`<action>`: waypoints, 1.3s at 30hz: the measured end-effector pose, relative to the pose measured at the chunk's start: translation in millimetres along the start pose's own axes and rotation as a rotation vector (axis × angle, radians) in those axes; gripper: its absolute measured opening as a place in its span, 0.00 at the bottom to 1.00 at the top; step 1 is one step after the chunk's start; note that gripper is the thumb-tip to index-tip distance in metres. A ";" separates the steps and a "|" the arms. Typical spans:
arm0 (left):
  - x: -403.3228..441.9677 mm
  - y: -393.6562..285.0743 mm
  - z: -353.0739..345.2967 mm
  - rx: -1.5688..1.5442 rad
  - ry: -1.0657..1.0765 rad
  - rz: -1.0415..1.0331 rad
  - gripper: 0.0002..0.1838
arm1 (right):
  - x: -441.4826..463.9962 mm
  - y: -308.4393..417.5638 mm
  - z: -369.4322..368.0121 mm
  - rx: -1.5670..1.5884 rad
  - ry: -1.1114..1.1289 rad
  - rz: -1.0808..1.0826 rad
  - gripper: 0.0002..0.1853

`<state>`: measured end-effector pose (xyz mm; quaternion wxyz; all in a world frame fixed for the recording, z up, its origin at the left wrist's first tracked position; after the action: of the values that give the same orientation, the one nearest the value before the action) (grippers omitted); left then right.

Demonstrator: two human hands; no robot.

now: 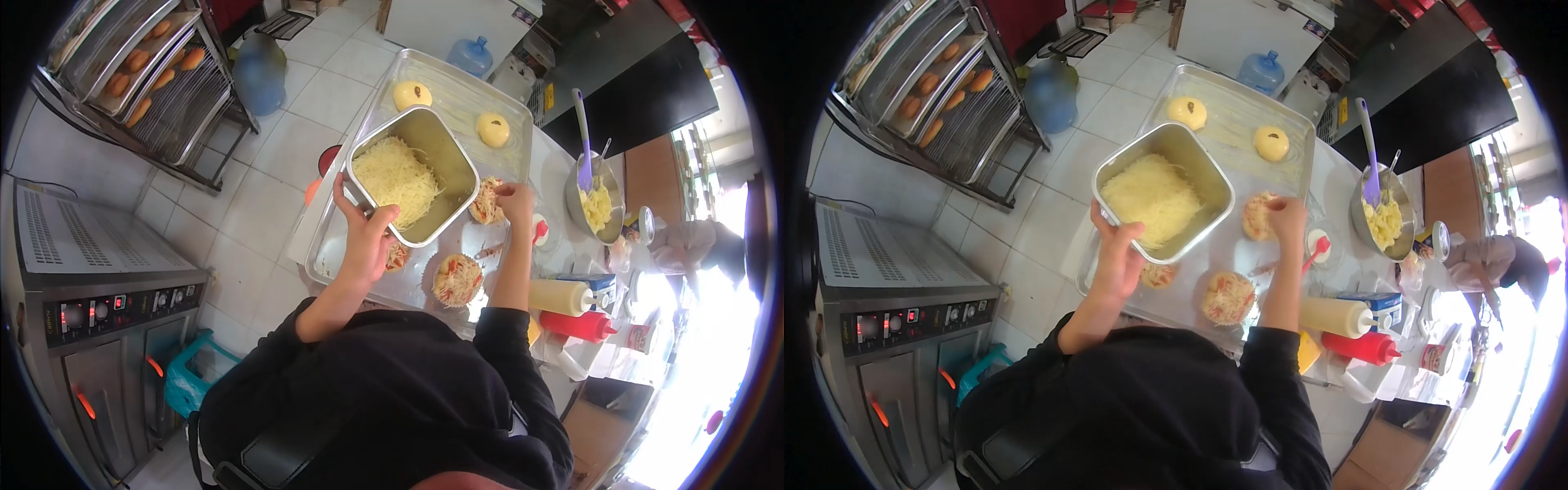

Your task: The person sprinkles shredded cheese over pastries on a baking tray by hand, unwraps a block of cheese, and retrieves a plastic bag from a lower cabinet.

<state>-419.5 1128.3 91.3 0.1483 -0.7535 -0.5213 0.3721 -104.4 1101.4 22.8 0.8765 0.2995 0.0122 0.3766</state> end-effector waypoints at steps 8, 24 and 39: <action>-4.9 -4.0 -4.7 -0.002 0.047 -0.043 0.48 | 30.1 -4.6 8.9 -0.003 -0.113 -0.114 0.10; -7.5 -0.1 11.1 0.014 0.068 -0.078 0.33 | 19.7 -4.8 9.7 0.024 -0.115 -0.081 0.07; -26.4 21.0 -7.0 0.120 0.214 0.004 0.48 | -96.8 147.1 83.2 0.369 0.353 0.487 0.11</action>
<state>-405.0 1097.1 93.9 0.2472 -0.7796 -0.4779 0.3206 -249.3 1072.9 149.9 0.6763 0.3773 0.1598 0.6121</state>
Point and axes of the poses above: each hand's wrist, its own x-axis towards the middle knuckle, its own z-axis out of the back of the hand, y = z × x, the point moved 1 cm from there along x, towards the middle knuckle, and after that the axes turned 13 degrees about -y, right-handed, at the moved point
